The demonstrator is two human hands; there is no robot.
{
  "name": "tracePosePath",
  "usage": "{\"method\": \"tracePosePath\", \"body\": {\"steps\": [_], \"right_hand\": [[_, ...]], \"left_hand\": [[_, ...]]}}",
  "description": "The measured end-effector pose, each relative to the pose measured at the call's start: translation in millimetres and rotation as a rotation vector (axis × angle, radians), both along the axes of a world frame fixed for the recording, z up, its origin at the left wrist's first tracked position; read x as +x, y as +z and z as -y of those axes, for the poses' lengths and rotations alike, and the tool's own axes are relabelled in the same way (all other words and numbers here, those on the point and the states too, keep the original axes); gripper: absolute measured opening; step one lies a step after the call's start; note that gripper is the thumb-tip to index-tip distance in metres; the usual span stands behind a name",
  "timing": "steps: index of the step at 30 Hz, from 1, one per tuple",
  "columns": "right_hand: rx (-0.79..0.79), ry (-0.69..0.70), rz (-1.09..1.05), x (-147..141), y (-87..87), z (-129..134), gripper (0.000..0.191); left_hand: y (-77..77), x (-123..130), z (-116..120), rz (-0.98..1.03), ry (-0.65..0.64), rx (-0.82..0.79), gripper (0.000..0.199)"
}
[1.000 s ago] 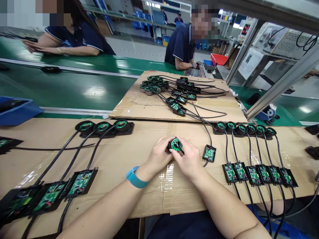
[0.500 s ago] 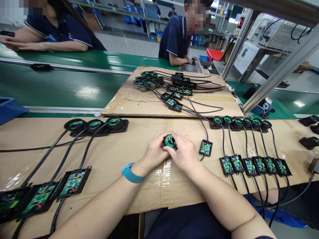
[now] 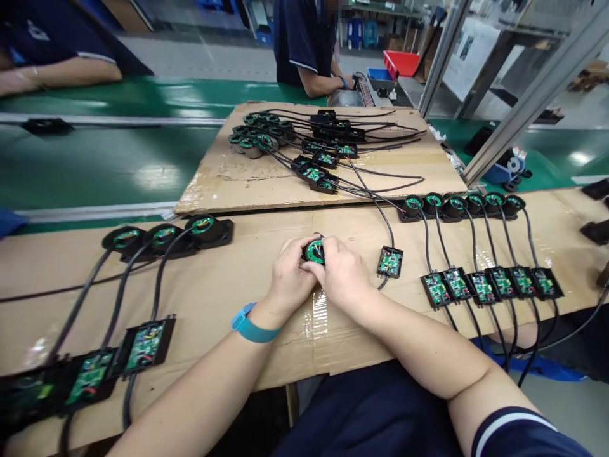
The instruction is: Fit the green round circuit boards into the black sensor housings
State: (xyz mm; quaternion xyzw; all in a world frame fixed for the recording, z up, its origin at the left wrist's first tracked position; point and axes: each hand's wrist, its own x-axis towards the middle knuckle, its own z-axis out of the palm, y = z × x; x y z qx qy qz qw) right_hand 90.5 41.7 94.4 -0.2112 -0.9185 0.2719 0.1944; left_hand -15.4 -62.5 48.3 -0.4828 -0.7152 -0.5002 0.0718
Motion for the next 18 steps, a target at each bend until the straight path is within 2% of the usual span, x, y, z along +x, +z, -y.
{"method": "tracePosePath", "body": {"steps": [3,6,10,12,15,17,18], "right_hand": [[-0.019,0.154,-0.107,1.4,-1.4,-1.7,0.053],[-0.088,0.199,-0.205,7.7,-4.2,-10.4,0.064],[-0.091,0.229,-0.158,8.6,-18.4,-21.2,0.049],[-0.076,0.239,-0.110,2.7,-26.5,-25.1,0.041],[-0.055,0.218,-0.078,-9.0,-31.1,-29.6,0.040],[-0.030,0.221,-0.070,-13.7,-27.2,-31.0,0.036],[-0.020,0.227,-0.080,-14.1,-23.6,-30.9,0.034]], "left_hand": [[1.3,-0.8,3.6,0.020,0.038,0.004,0.049],[-1.7,-3.1,2.7,0.063,0.023,-0.011,0.051],[-7.6,-6.5,-1.3,0.096,-0.061,-0.081,0.048],[-7.7,-10.4,-0.3,0.132,-0.129,-0.161,0.054],[-4.9,-21.8,5.0,0.266,-0.254,-0.287,0.084],[-3.6,-32.6,8.5,0.401,-0.344,-0.292,0.113],[-3.7,-38.5,9.5,0.474,-0.376,-0.253,0.119]]}}
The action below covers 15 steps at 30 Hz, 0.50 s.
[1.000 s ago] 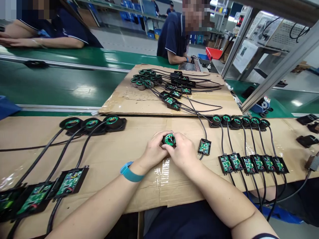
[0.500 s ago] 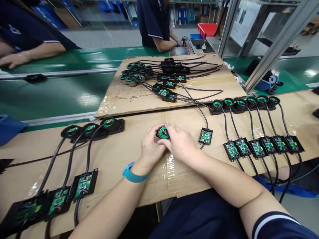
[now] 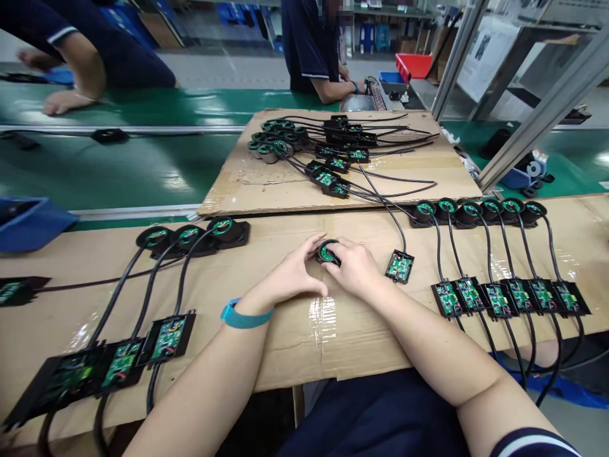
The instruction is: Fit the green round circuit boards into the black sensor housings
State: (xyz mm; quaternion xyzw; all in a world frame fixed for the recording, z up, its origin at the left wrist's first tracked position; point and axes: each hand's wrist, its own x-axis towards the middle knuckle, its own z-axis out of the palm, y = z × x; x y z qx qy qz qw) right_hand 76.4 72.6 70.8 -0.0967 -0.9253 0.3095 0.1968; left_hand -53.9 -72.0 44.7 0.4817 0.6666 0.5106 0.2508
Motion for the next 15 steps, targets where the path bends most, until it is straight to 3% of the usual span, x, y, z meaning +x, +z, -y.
{"method": "tracePosePath", "body": {"steps": [2,5,8,11,15], "right_hand": [[0.006,-0.005,-0.068,3.1,8.0,2.3,0.029],[0.005,-0.112,-0.214,11.9,14.3,8.7,0.034],[0.033,-0.131,-0.165,16.4,8.4,13.7,0.034],[0.094,-0.070,-0.090,16.3,-3.4,16.6,0.028],[0.107,-0.101,-0.166,11.6,-14.0,25.3,0.034]], "left_hand": [[-1.6,-11.6,0.2,0.150,0.069,0.120,0.110],[-5.6,-25.4,-2.5,0.235,0.409,0.298,0.079],[-7.8,-32.0,-5.1,0.241,0.699,0.362,0.072],[-8.4,-33.6,-6.3,0.271,0.798,0.372,0.072],[-7.9,-33.5,-5.4,0.224,0.777,0.359,0.066]]}}
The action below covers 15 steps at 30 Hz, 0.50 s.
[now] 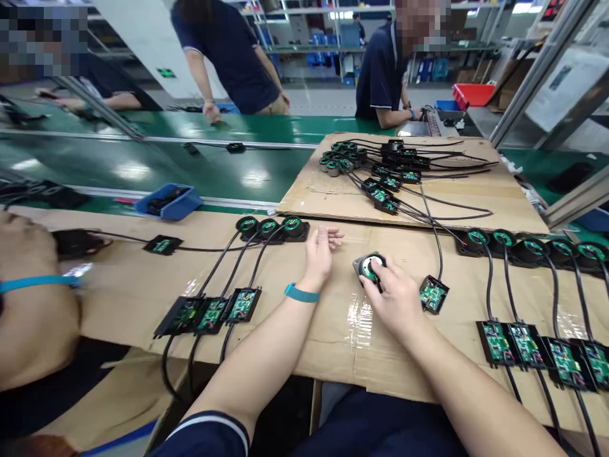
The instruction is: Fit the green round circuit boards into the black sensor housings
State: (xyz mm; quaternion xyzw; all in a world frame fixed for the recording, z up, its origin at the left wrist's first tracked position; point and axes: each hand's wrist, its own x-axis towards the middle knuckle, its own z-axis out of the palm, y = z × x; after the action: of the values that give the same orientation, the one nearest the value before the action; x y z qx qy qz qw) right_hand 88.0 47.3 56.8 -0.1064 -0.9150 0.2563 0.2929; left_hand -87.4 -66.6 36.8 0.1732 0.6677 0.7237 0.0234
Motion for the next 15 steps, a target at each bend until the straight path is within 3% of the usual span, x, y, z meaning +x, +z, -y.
{"method": "tracePosePath", "body": {"steps": [4,8,10,12,15], "right_hand": [[-0.002,0.107,0.197,-2.9,11.8,5.6,0.033],[0.114,0.088,0.275,31.7,30.8,-20.4,0.057],[0.217,-0.036,0.351,60.0,27.3,-40.9,0.064],[0.263,-0.114,0.458,84.4,15.4,-56.4,0.067],[0.269,-0.073,0.514,103.9,-3.9,-56.0,0.069]], "left_hand": [[7.9,8.4,6.5,-0.117,-0.121,-0.107,0.067],[18.8,31.6,11.8,-0.305,-0.380,-0.324,0.082],[22.5,45.2,10.3,-0.398,-0.434,-0.469,0.078],[24.7,53.4,6.6,-0.434,-0.431,-0.576,0.057],[27.7,48.5,3.7,-0.297,-0.378,-0.643,0.034]]}}
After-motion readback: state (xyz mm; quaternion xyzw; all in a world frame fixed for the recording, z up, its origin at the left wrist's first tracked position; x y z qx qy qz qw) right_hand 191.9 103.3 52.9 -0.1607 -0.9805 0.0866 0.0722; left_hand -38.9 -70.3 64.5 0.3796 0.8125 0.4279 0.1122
